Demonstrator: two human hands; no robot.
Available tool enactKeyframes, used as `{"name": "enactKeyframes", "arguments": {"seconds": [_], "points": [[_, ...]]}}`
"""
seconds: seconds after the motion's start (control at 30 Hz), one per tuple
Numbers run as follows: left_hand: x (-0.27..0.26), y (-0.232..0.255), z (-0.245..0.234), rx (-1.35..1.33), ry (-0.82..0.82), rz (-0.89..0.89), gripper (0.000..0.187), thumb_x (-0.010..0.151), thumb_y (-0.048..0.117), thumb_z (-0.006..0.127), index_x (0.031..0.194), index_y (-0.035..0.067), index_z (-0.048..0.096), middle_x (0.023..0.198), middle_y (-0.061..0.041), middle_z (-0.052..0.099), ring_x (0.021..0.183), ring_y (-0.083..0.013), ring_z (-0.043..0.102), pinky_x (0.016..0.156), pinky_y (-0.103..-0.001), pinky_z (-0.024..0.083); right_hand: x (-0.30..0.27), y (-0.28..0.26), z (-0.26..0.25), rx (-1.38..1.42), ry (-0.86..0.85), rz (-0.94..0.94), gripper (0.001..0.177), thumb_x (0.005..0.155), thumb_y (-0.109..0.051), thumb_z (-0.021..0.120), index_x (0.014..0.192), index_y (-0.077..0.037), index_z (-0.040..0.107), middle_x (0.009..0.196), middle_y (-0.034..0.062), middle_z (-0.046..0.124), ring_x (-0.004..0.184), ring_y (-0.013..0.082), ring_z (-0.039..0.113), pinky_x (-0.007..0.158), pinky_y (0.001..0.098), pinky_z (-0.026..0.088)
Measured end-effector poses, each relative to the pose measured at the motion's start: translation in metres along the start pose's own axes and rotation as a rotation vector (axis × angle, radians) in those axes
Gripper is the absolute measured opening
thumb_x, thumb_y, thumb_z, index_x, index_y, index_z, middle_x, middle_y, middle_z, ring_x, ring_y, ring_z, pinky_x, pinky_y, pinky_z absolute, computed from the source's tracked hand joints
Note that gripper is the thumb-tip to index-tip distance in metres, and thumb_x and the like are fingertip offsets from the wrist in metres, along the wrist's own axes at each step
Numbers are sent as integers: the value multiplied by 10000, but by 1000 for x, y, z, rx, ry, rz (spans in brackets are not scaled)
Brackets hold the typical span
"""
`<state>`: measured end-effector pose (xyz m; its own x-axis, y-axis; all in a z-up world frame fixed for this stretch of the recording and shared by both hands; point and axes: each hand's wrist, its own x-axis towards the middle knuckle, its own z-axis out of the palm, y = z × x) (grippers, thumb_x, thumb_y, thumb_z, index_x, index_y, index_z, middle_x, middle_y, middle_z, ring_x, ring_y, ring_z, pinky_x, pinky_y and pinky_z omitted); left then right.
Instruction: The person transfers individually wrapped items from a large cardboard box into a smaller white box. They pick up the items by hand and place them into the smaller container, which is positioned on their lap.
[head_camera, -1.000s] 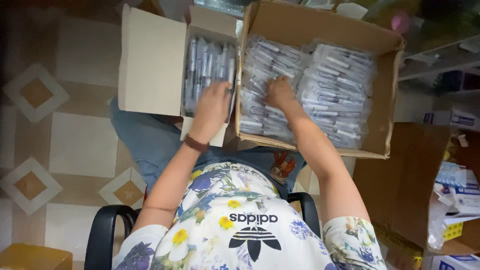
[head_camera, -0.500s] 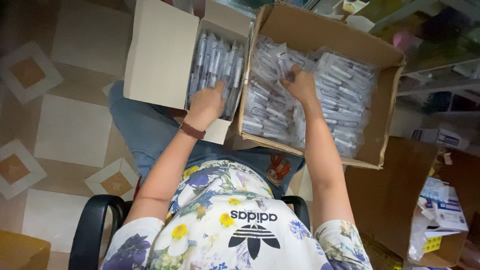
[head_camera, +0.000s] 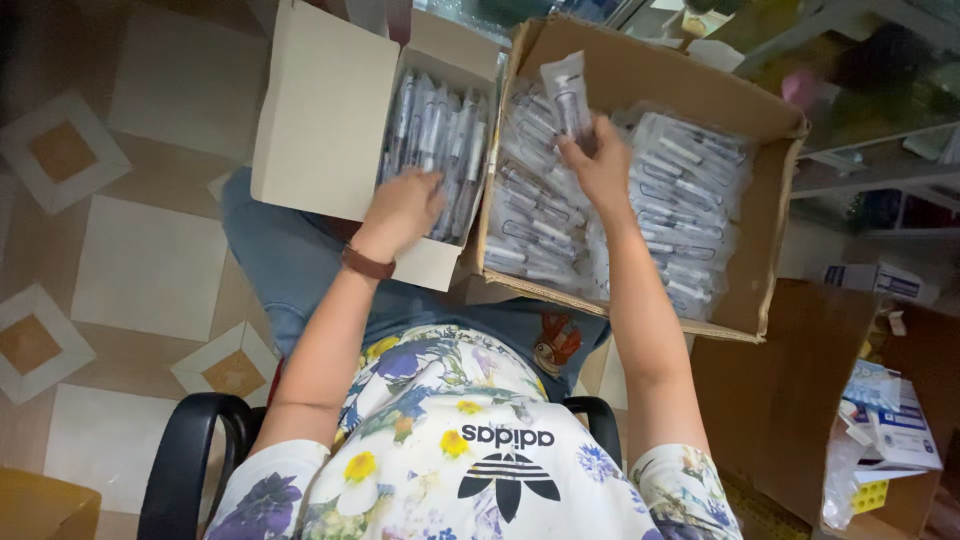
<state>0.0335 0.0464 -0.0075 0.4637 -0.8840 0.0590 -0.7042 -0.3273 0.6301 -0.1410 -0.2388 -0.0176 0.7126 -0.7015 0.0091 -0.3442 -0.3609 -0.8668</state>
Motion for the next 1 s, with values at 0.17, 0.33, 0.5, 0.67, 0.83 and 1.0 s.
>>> {"name": "enactKeyframes", "arguments": {"seconds": [0.17, 0.33, 0.5, 0.67, 0.83, 1.0], "points": [[12, 26, -20, -285, 143, -11, 373, 993, 215, 652, 1328, 51, 650, 1069, -153, 692, 896, -306, 689, 798, -417, 552, -13, -17, 5, 608, -288, 84, 280, 1008, -268, 693, 1173, -61, 602, 1037, 53, 744, 873, 135, 693, 795, 306, 584], [27, 63, -7, -472, 127, 12, 498, 967, 314, 693, 1381, 60, 586, 1041, -97, 680, 808, -191, 703, 723, -334, 561, -23, -25, 14, 747, -547, 120, 372, 984, -287, 706, 1237, -34, 606, 1039, 78, 730, 879, 166, 705, 787, 337, 598], [27, 78, 10, -535, 195, 21, 369, 971, 276, 743, 1245, 38, 676, 996, -91, 640, 787, -181, 681, 692, -313, 542, -31, -32, 14, 705, -651, 129, 395, 969, -279, 737, 1231, -2, 631, 1043, 81, 713, 858, 192, 710, 791, 359, 602], [34, 65, 22, -905, 181, -22, 279, 984, 215, 703, 1162, 1, 682, 1042, -26, 667, 849, -90, 675, 736, -279, 558, -28, -18, 15, 692, -665, 131, 325, 989, -256, 737, 1160, 4, 647, 1031, 67, 709, 894, 172, 696, 797, 362, 600], [45, 33, -18, -982, 375, -71, 165, 1022, 153, 723, 1129, 28, 718, 983, 5, 746, 862, -87, 652, 777, -256, 539, -22, -12, 14, 597, -501, 122, 265, 1032, -282, 657, 1123, -34, 674, 968, 45, 730, 867, 149, 724, 797, 317, 626], [33, 24, -69, -1010, 445, 45, 202, 1011, 81, 727, 1209, 47, 734, 1172, -19, 717, 1085, -123, 679, 962, -269, 561, -13, -21, 11, 237, -281, 37, 229, 1029, -227, 668, 1100, -13, 704, 986, 62, 736, 859, 140, 717, 788, 302, 598]]}}
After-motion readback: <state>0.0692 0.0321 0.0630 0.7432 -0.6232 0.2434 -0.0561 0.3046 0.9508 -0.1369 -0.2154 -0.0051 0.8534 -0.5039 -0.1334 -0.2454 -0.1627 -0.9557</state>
